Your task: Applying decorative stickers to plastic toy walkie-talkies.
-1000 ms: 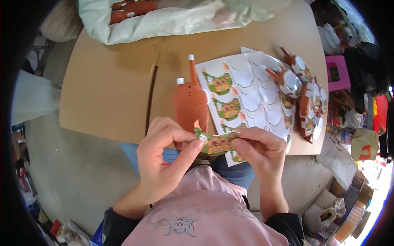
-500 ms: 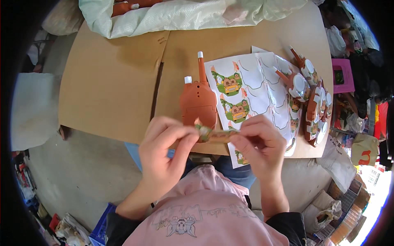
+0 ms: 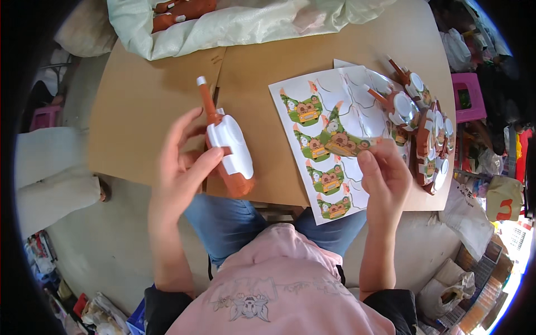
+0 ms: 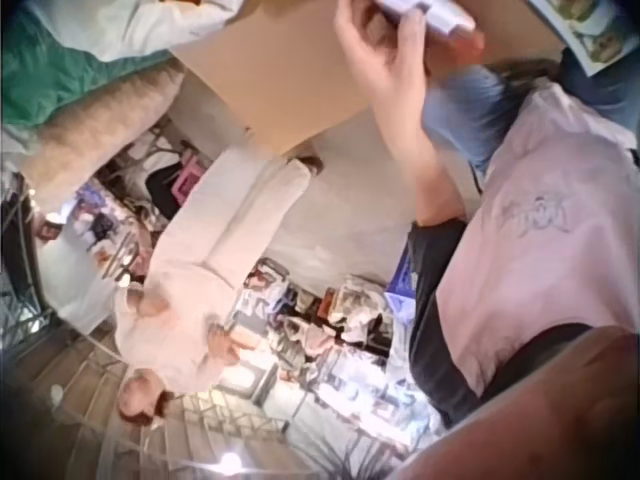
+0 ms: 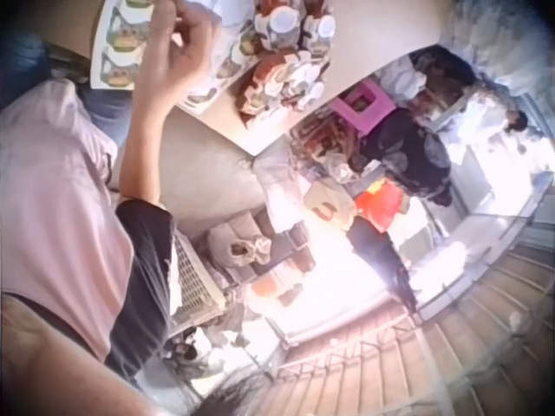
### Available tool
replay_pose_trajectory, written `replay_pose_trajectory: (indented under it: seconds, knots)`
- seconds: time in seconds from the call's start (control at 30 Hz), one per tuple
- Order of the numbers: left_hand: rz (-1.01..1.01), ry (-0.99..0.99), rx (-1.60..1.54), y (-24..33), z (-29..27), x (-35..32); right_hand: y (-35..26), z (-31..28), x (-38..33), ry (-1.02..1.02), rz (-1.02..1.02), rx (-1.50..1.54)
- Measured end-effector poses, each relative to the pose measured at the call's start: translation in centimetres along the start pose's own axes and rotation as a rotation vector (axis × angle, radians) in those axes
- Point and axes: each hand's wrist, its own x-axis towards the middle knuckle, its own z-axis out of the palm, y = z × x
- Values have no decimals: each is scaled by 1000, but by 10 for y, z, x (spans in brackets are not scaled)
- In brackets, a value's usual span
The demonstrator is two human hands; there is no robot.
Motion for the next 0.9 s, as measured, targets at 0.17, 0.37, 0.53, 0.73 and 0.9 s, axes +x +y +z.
replay_pose_trajectory:
  seconds: [0.17, 0.37, 0.53, 0.73, 0.9]
  knots:
    - [-12, -84, 84, -22, -11, 4, 9, 20, 9, -275, 372, 329]
    - [275, 263, 519, -10, 9, -13, 14, 32, 1, -337, 299, 238]
    - [177, -55, 291, 3, 14, -27, 3, 40, -15, -346, 336, 233]
    - [76, -47, 245, -7, 8, -31, 7, 51, -27, -378, 289, 183]
    - [184, 21, 323, -3, 14, -35, 8, 62, -35, -315, 111, -47]
